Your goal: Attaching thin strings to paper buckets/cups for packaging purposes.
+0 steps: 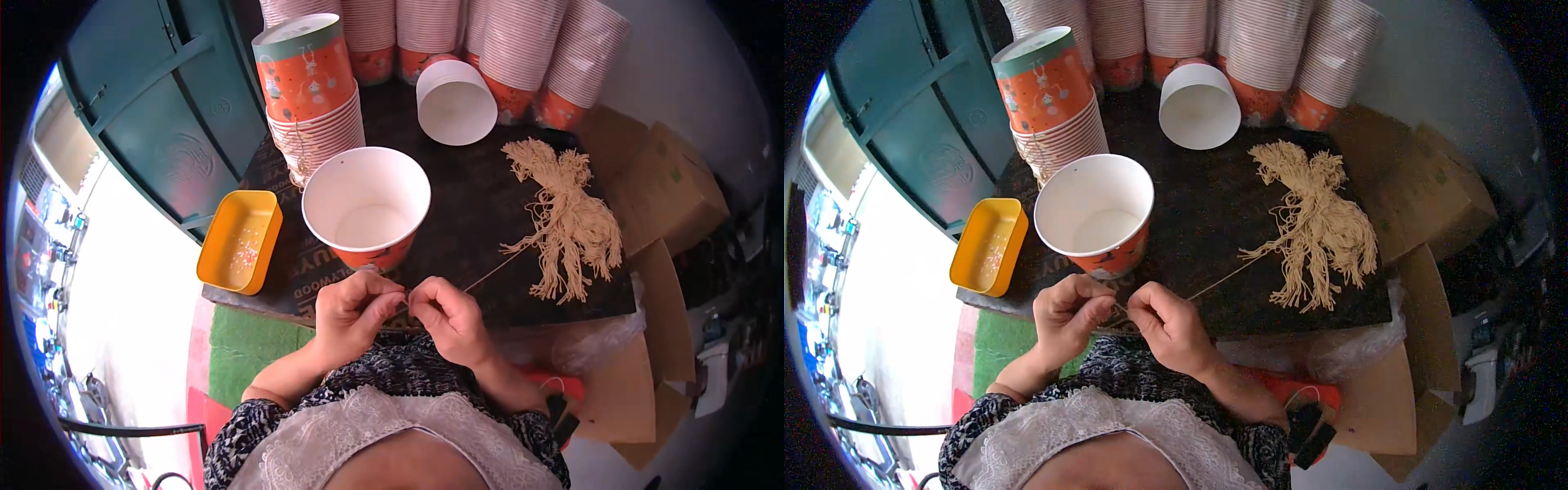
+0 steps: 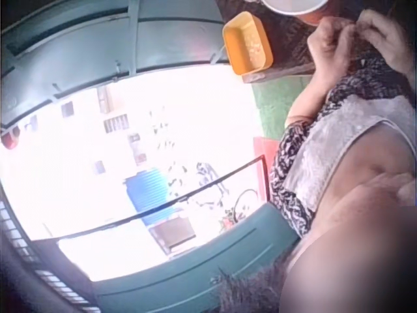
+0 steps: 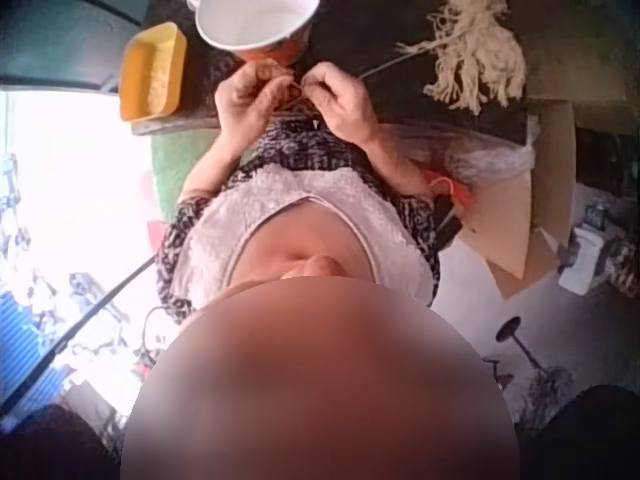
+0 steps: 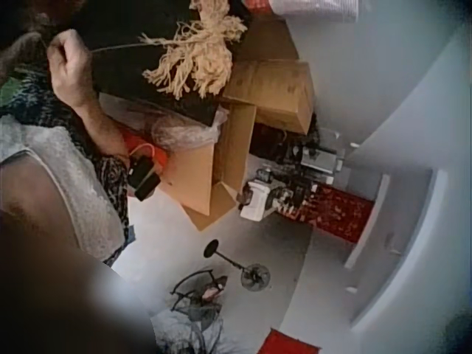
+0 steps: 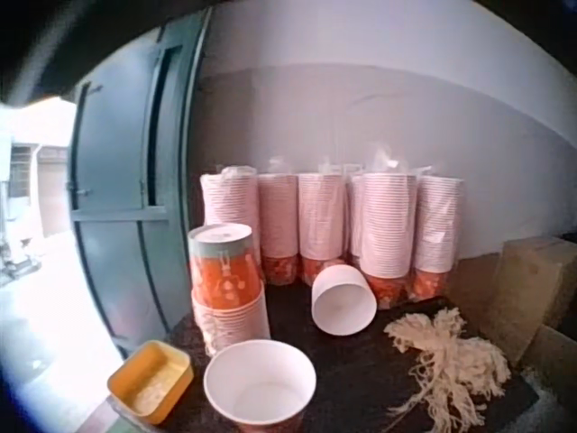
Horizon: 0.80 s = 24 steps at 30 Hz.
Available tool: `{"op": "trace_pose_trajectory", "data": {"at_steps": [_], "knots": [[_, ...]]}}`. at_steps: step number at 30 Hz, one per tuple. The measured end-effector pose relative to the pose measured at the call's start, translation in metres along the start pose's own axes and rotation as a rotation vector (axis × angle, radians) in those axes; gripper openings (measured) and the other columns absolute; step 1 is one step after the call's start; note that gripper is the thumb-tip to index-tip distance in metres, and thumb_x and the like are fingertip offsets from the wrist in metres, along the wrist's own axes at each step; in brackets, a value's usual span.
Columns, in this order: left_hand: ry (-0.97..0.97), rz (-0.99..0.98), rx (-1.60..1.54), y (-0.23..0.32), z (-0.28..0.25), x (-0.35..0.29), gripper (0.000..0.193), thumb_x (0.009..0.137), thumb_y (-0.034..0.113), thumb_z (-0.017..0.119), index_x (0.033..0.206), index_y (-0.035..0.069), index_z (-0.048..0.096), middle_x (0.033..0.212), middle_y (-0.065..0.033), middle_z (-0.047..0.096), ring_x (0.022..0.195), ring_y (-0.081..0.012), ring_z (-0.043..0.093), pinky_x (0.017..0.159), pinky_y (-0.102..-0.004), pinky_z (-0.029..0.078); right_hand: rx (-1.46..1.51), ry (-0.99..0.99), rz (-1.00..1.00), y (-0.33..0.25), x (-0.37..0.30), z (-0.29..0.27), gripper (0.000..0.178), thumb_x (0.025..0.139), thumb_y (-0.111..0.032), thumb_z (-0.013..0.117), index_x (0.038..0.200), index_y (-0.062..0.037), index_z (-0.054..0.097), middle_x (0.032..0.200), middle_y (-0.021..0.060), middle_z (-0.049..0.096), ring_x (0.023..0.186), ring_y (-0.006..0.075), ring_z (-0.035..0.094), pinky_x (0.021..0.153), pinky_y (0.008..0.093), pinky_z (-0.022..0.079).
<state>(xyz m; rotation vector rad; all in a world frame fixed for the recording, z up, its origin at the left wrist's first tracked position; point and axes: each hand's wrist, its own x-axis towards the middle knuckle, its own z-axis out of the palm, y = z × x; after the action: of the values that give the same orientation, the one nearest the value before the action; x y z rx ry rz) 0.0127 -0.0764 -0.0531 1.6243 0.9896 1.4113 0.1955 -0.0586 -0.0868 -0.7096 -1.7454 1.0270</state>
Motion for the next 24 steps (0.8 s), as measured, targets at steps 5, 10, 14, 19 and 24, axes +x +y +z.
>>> {"op": "trace_pose_trajectory", "data": {"at_steps": [5, 10, 14, 19, 24], "knots": [[0.039, 0.112, 0.094, -0.007, 0.001, -0.003, 0.005, 0.088, -0.001, 0.068, 0.087, -0.001, 0.063, 0.077, -0.0057, 0.066, 0.063, -0.0102, 0.059, 0.057, -0.0242, 0.048, 0.121, 0.083, 0.094, -0.015, 0.002, 0.011, 0.004, 0.092, -0.002, 0.061, 0.095, -0.0004, 0.059, 0.074, -0.0025, 0.054, 0.065, 0.0013, 0.048, 0.057, 0.0193, 0.040], [0.165, 0.209, 0.232, -0.013, -0.004, -0.005, 0.010, 0.087, -0.003, 0.067, 0.083, 0.000, 0.058, 0.071, -0.0057, 0.062, 0.061, -0.0111, 0.057, 0.055, -0.0249, 0.045, 0.028, 0.211, -0.015, -0.010, 0.006, 0.024, 0.006, 0.090, 0.000, 0.065, 0.086, -0.0020, 0.060, 0.063, -0.0068, 0.049, 0.058, -0.0003, 0.042, 0.050, 0.0198, 0.034], [0.332, 0.229, 0.139, -0.013, -0.014, -0.001, 0.011, 0.090, -0.005, 0.062, 0.083, -0.001, 0.054, 0.072, -0.0059, 0.059, 0.061, -0.0095, 0.053, 0.054, -0.0222, 0.041, 0.002, 0.401, -0.027, -0.003, 0.016, 0.023, 0.015, 0.088, 0.002, 0.066, 0.077, -0.0030, 0.057, 0.060, -0.0068, 0.046, 0.056, -0.0009, 0.040, 0.048, 0.0197, 0.031], [0.303, 0.276, 0.206, -0.017, -0.022, -0.004, 0.009, 0.090, -0.006, 0.061, 0.085, -0.001, 0.055, 0.071, -0.0048, 0.059, 0.058, -0.0079, 0.052, 0.052, -0.0210, 0.041, -0.136, 0.417, -0.054, 0.005, 0.028, 0.025, 0.014, 0.087, 0.000, 0.067, 0.079, -0.0021, 0.056, 0.060, 0.0007, 0.054, 0.054, 0.0031, 0.050, 0.048, 0.0235, 0.039], [0.308, 0.289, 0.222, -0.018, -0.026, -0.002, 0.008, 0.090, -0.005, 0.061, 0.085, -0.001, 0.056, 0.070, -0.0045, 0.059, 0.055, -0.0069, 0.052, 0.049, -0.0204, 0.039, -0.128, 0.463, -0.054, 0.008, 0.035, 0.029, 0.018, 0.087, 0.003, 0.066, 0.075, -0.0023, 0.054, 0.058, -0.0065, 0.047, 0.054, -0.0012, 0.040, 0.046, 0.0198, 0.031]]}}
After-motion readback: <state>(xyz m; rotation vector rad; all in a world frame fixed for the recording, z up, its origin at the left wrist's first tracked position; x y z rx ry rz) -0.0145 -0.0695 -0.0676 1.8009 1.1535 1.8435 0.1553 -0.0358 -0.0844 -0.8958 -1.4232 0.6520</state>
